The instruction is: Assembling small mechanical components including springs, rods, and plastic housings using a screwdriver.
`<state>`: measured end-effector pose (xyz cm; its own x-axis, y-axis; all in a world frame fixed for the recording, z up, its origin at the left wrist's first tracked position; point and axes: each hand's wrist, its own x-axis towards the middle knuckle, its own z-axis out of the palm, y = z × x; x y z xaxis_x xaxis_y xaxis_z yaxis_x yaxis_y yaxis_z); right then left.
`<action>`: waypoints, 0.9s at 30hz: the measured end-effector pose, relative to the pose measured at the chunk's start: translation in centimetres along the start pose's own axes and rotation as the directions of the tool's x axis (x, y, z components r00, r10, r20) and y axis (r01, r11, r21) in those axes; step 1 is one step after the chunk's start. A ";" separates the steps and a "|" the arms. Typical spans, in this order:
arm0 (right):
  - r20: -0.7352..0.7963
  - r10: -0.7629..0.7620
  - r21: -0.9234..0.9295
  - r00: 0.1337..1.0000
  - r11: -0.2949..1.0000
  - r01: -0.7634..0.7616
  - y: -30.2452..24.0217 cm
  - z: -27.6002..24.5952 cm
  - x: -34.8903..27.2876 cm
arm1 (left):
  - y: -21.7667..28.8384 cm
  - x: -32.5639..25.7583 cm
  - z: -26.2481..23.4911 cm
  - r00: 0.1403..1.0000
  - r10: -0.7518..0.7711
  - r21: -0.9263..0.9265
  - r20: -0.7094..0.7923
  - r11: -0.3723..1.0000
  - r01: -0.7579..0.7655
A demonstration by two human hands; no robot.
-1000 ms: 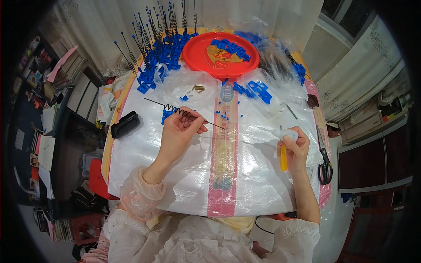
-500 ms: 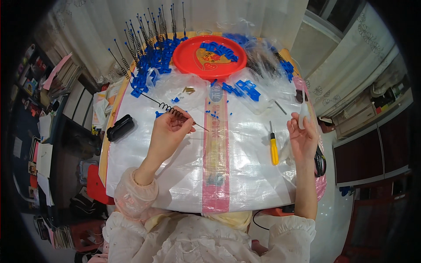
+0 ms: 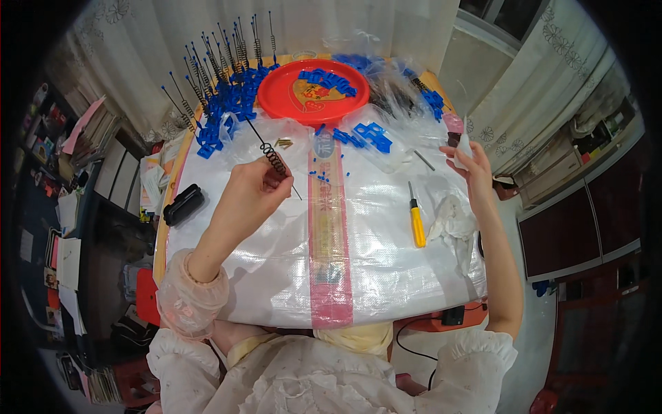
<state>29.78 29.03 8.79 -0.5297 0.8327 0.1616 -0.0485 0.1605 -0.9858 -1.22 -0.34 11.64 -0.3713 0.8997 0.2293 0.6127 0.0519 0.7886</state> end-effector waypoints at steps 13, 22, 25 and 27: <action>-0.157 -0.049 -0.661 0.986 0.748 -0.068 6.1 1.0 2.6 | 0.3 2.0 0.1 0.999 -0.024 -0.017 0.024 1.000 0.024; 0.029 0.069 -0.501 0.997 0.864 -0.046 8.0 1.4 3.1 | -0.1 1.6 0.3 0.999 -0.040 -0.031 0.017 0.999 0.040; 0.003 0.097 -0.560 0.995 0.825 -0.079 8.0 1.2 3.2 | -0.2 1.6 0.3 1.000 -0.028 -0.013 0.014 1.000 0.028; 0.032 0.106 -0.512 0.994 0.856 -0.075 8.4 0.7 3.5 | -0.3 1.6 0.4 0.999 -0.034 -0.014 0.023 0.999 0.035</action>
<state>26.97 32.90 1.02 -0.5586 0.8276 0.0548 0.4316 0.3464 -0.8329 -1.75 1.29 11.53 -0.3759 0.9072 0.1889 0.5899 0.0771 0.8038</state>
